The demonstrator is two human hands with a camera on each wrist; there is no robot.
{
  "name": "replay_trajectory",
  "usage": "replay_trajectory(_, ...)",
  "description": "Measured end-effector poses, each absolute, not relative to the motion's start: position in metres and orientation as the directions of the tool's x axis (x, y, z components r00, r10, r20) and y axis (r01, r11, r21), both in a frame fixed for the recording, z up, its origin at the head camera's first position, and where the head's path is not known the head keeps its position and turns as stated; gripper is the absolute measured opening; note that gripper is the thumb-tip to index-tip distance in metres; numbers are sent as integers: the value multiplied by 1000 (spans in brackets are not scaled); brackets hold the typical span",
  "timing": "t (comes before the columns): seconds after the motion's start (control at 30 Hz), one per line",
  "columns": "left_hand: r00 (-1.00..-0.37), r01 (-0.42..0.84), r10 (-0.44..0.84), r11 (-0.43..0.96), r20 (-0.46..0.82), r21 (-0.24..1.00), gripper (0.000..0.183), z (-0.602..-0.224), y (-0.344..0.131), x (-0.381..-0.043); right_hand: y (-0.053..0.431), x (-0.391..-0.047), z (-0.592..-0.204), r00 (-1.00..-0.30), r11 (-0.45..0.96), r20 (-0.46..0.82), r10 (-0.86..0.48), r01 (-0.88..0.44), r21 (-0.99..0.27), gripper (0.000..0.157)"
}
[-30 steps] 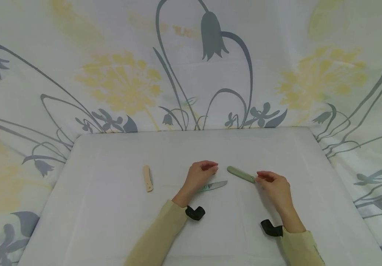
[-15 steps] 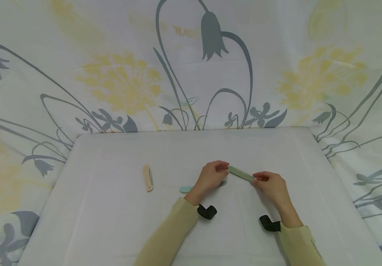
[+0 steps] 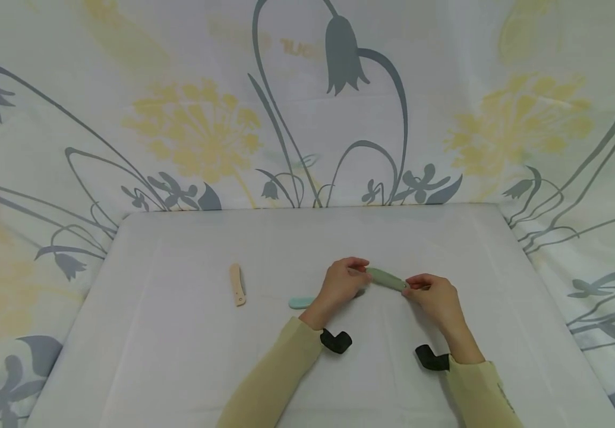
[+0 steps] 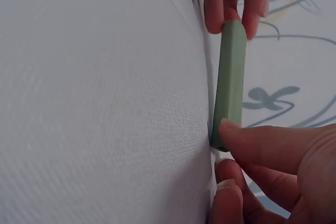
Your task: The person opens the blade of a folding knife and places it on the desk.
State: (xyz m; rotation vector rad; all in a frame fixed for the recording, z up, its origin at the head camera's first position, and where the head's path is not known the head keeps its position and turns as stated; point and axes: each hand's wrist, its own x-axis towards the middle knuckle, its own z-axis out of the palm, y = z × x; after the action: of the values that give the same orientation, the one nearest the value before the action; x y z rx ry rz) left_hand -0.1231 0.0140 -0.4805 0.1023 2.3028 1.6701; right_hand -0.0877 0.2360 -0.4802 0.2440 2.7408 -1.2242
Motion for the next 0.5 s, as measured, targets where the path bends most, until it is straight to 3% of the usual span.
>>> replay_trajectory(0.2, -956, -93, 230, 342, -179, 935, 16, -487, 20, -123, 234, -86, -477, -980, 664, -178, 91, 193, -722, 27)
replay_trajectory(0.5, -957, -103, 229, 305, -178, 947, 14, -488, 17, -120, 234, -83, -472, -982, 656, -175, 66, 175, -734, 31)
